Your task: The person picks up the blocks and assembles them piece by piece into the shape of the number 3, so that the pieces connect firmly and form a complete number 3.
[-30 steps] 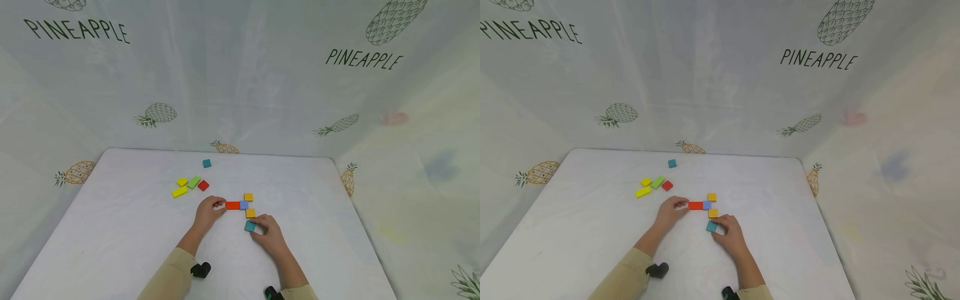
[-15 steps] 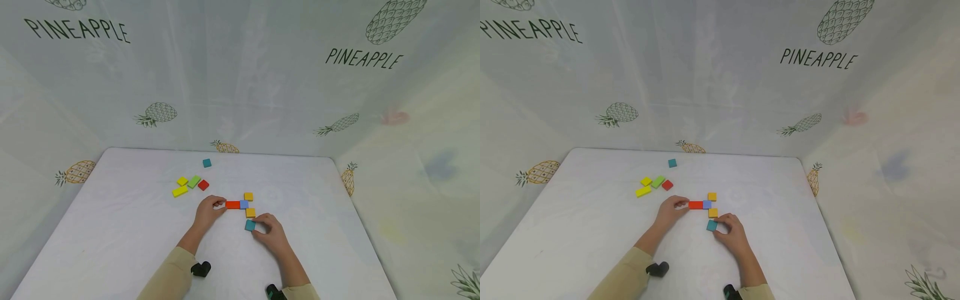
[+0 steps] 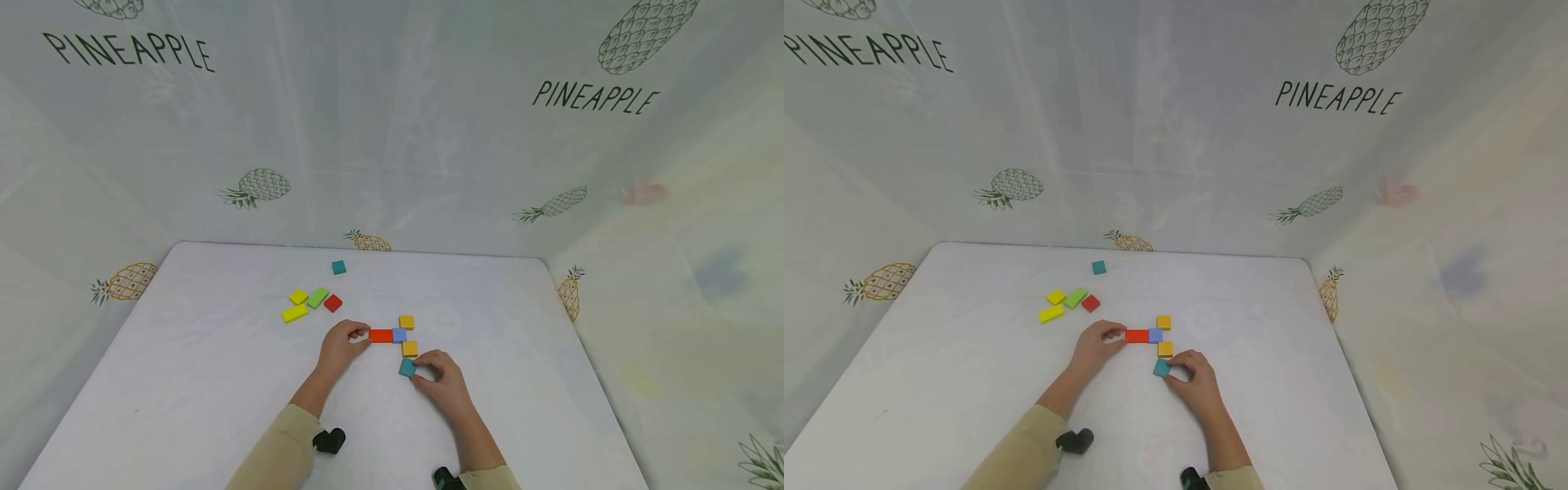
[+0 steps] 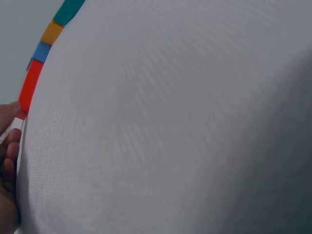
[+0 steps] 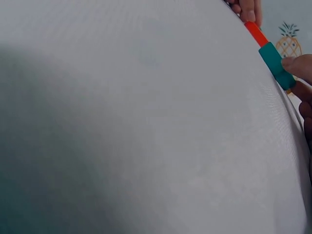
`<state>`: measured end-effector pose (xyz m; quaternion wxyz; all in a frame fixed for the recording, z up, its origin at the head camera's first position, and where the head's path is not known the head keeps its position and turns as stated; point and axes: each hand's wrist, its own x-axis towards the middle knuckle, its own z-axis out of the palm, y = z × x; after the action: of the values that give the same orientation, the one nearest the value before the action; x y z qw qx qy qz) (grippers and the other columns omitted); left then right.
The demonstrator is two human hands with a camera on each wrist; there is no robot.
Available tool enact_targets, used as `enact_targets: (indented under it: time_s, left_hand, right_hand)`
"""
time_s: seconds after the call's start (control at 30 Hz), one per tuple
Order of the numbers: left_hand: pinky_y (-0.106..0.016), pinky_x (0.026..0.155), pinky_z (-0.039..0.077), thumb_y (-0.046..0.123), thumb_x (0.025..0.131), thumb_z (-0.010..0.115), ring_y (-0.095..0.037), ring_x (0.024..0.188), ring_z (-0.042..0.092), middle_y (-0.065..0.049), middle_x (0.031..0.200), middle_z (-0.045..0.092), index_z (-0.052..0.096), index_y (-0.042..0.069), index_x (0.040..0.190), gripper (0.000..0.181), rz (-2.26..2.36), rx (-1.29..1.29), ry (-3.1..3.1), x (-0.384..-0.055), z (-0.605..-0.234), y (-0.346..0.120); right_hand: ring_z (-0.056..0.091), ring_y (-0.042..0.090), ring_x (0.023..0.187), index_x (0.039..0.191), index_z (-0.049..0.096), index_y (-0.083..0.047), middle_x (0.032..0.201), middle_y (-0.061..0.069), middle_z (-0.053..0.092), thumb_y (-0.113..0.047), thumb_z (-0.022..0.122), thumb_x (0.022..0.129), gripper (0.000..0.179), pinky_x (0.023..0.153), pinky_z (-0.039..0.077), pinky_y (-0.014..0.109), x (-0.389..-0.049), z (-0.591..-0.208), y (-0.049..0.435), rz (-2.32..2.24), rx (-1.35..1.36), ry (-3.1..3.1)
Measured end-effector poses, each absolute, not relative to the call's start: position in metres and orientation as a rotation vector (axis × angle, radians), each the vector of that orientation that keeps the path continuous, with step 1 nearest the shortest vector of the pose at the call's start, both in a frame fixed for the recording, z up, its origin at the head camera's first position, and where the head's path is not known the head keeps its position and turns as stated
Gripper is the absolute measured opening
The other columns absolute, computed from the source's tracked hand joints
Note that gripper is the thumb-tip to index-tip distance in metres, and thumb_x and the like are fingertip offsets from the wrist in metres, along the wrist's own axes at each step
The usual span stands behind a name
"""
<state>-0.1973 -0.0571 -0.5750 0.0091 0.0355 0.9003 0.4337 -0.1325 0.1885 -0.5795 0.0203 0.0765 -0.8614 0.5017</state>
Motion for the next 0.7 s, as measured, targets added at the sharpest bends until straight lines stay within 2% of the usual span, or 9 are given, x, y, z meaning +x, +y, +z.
enact_targets:
  time_s: [0.7]
  left_hand:
    - [-0.03,0.079,0.05,0.017,0.084,0.078,-0.015,0.086,0.054,0.005,0.091,0.061,0.072,0.014,0.109,0.026,1.351,0.127,2.828,-0.197,-0.5741,-0.0569]
  right_hand:
    - [0.056,0.012,0.1,0.092,0.073,-0.024,0.097,-0.015,0.063,-0.01,0.084,0.076,0.024,0.09,0.047,0.031,-0.1329,-0.5807,0.1841,1.523,0.238,-2.651]
